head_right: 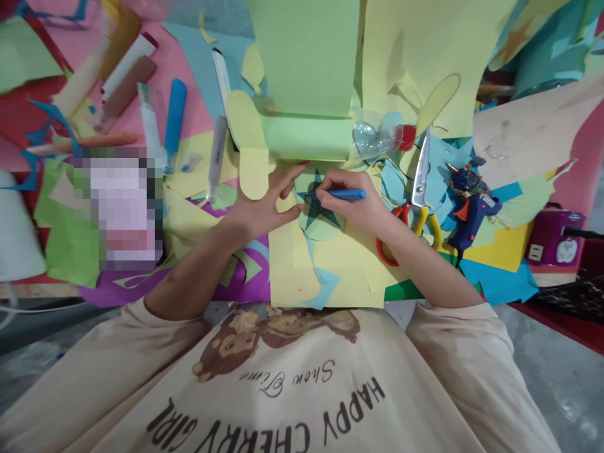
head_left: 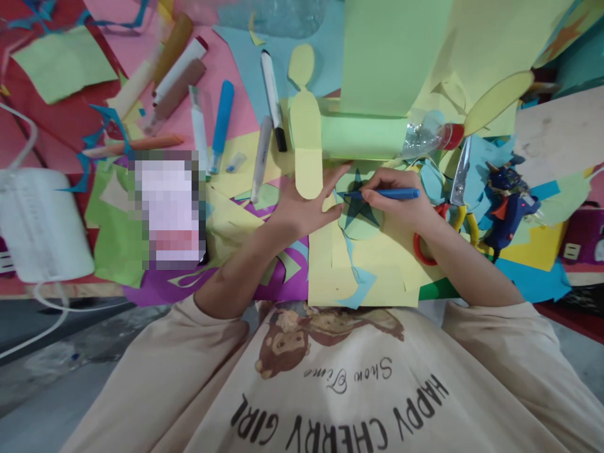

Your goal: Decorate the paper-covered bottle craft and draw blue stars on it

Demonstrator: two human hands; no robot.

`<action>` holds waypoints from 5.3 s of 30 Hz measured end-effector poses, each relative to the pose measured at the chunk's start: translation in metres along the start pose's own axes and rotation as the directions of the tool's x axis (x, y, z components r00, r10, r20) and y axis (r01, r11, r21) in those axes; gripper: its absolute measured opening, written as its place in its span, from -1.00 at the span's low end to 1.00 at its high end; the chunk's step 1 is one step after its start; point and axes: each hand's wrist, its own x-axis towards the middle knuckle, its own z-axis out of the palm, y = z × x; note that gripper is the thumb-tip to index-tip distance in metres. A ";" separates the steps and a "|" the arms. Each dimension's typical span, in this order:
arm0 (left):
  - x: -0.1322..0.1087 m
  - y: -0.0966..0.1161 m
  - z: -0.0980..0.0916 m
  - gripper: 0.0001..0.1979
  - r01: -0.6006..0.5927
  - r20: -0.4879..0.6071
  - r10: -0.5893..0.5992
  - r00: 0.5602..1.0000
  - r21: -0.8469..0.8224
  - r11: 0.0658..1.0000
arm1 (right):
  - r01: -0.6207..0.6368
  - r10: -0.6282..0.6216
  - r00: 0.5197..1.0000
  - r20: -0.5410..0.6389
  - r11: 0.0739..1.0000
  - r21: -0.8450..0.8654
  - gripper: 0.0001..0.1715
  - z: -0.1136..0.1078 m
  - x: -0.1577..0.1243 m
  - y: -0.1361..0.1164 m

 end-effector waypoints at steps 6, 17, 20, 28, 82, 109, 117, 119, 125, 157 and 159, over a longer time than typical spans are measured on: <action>0.000 0.001 -0.001 -0.30 0.001 0.018 -0.002 1.000 0.008 1.000 | -0.009 0.009 1.000 0.014 1.000 0.000 -0.83 0.000 0.000 -0.002; 0.000 0.001 -0.003 -0.28 0.011 0.042 -0.012 0.999 0.012 1.000 | -0.011 0.012 0.999 -0.036 0.999 0.036 -0.80 0.001 0.000 0.002; 0.000 0.001 -0.002 -0.29 -0.002 0.023 0.002 1.000 0.011 1.000 | -0.002 0.002 1.000 -0.018 1.000 0.020 -0.81 0.001 0.000 0.001; 0.000 -0.002 -0.001 -0.29 -0.023 0.015 0.023 1.000 0.010 1.000 | -0.039 0.039 0.999 0.008 0.999 -0.014 -0.78 -0.001 0.001 0.000; 0.000 -0.002 -0.001 -0.28 -0.003 0.047 0.002 0.999 0.011 1.000 | -0.069 0.069 0.996 -0.048 0.998 -0.002 -0.81 0.000 0.001 -0.004; 0.000 0.000 -0.002 -0.29 -0.001 0.019 0.001 1.000 0.003 1.000 | -0.085 0.080 0.984 -0.156 0.996 -0.022 -0.75 0.000 0.001 -0.006; 0.000 -0.001 -0.001 -0.30 -0.004 0.008 0.004 1.000 0.003 1.000 | -0.060 0.049 0.986 -0.158 0.996 -0.069 -0.75 0.000 0.000 -0.003; 0.000 -0.002 -0.001 -0.30 -0.015 0.004 0.015 1.000 -0.005 1.000 | -0.067 0.057 0.990 -0.131 0.995 -0.074 -0.75 0.000 0.000 -0.003; 0.001 0.000 -0.003 -0.29 -0.011 0.042 0.010 0.999 0.023 1.000 | -0.058 0.052 0.988 -0.146 0.998 -0.037 -0.72 0.001 0.001 -0.004; 0.000 0.000 -0.001 -0.29 -0.002 0.018 0.002 1.000 0.006 1.000 | -0.051 0.049 0.995 -0.092 0.999 -0.014 -0.78 0.000 0.001 -0.002; 0.000 0.000 -0.001 -0.30 -0.005 0.014 0.005 1.000 0.012 1.000 | -0.062 0.060 0.994 -0.092 0.998 -0.024 -0.77 0.001 0.001 -0.002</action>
